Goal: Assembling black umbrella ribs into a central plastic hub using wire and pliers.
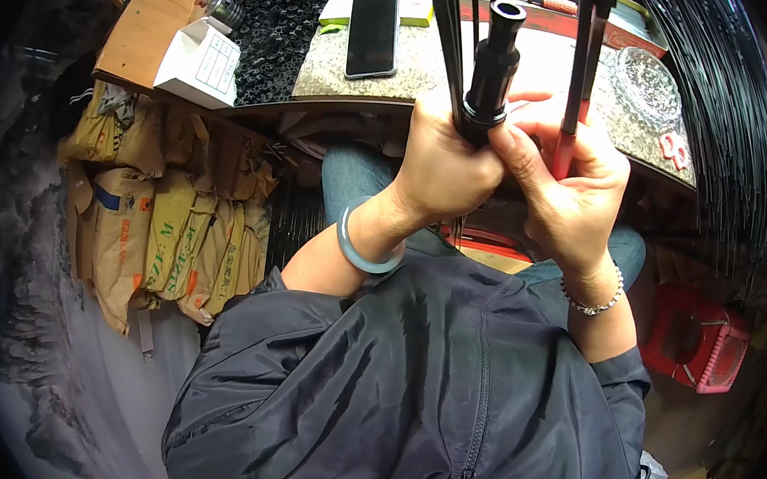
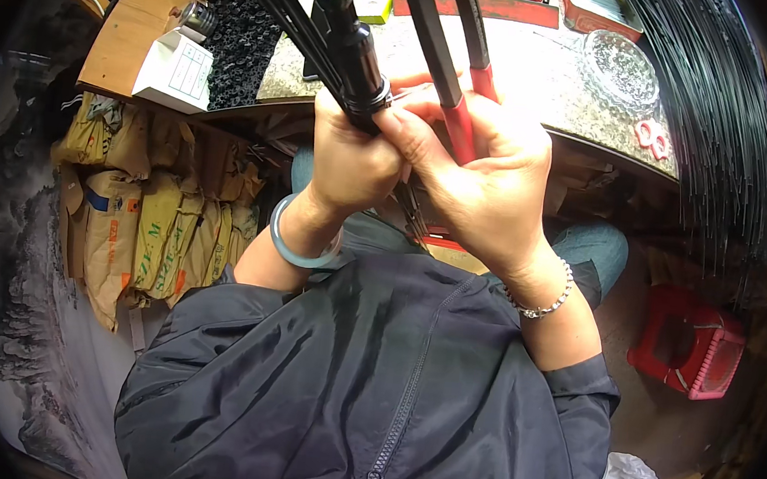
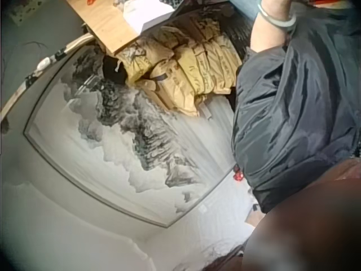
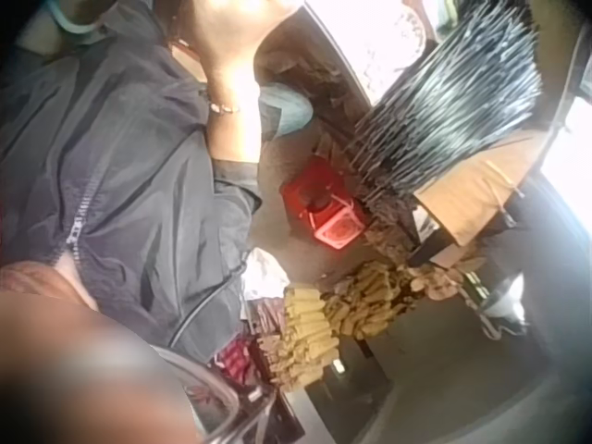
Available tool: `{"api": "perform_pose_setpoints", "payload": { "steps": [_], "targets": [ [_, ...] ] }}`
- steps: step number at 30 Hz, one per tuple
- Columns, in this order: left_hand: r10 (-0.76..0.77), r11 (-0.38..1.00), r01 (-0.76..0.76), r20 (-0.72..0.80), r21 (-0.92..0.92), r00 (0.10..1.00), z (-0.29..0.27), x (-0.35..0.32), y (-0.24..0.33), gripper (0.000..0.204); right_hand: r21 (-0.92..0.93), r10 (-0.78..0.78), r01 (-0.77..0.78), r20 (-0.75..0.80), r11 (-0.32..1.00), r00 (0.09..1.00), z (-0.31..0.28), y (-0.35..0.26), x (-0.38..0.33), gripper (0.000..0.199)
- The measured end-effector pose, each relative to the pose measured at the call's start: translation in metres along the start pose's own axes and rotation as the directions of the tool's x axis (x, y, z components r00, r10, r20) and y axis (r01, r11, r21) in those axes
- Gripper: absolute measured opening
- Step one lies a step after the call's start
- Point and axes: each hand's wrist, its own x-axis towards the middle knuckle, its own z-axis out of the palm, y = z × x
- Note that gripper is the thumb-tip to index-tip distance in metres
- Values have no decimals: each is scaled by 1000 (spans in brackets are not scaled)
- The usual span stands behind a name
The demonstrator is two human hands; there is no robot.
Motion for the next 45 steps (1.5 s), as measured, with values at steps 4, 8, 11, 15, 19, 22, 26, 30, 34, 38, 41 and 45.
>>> {"api": "perform_pose_setpoints", "payload": {
  "steps": [4,8,11,15,19,22,26,30,34,38,41,45],
  "targets": [
    [-57,996,52,-63,-77,996,0,2,0,20,-216,-127,120,-20,969,992,-7,-10,3,21],
    [101,995,-100,-34,26,994,-1,2,-7,16,-388,-334,325,46,863,942,-13,-16,6,30],
    [199,977,-198,5,-80,980,2,3,-14,20,-418,-281,294,93,860,955,-14,-13,8,22],
    [118,993,-120,81,23,990,-2,1,-8,21,-432,-368,373,98,821,925,-18,-11,11,14],
    [-99,992,84,-166,-96,981,-9,0,-2,17,-674,-288,348,205,651,936,-41,-22,2,13],
    [12,1000,-12,-144,3,989,-21,8,-10,17,-683,-148,285,253,672,956,-60,-32,-9,24],
    [9,1000,-6,-159,20,987,-17,10,-6,17,-809,-219,419,358,413,908,-63,-37,-10,20],
    [-38,999,38,-162,-4,986,-13,8,-5,20,-835,-300,518,454,187,839,-61,-43,-7,17],
    [-21,1000,21,-118,-7,993,-16,7,-10,22,-834,-300,541,491,110,818,-62,-43,-9,16],
    [-11,1000,9,-68,-22,998,-18,5,-9,23,-831,-296,554,516,56,804,-65,-42,-14,15],
    [29,999,-30,-39,-20,999,-17,3,-7,23,-796,-157,536,513,281,844,-69,-47,-16,22],
    [126,970,-108,74,-217,989,-16,0,-3,31,27,607,-852,691,522,393,-78,-49,-25,21]
  ]
}}
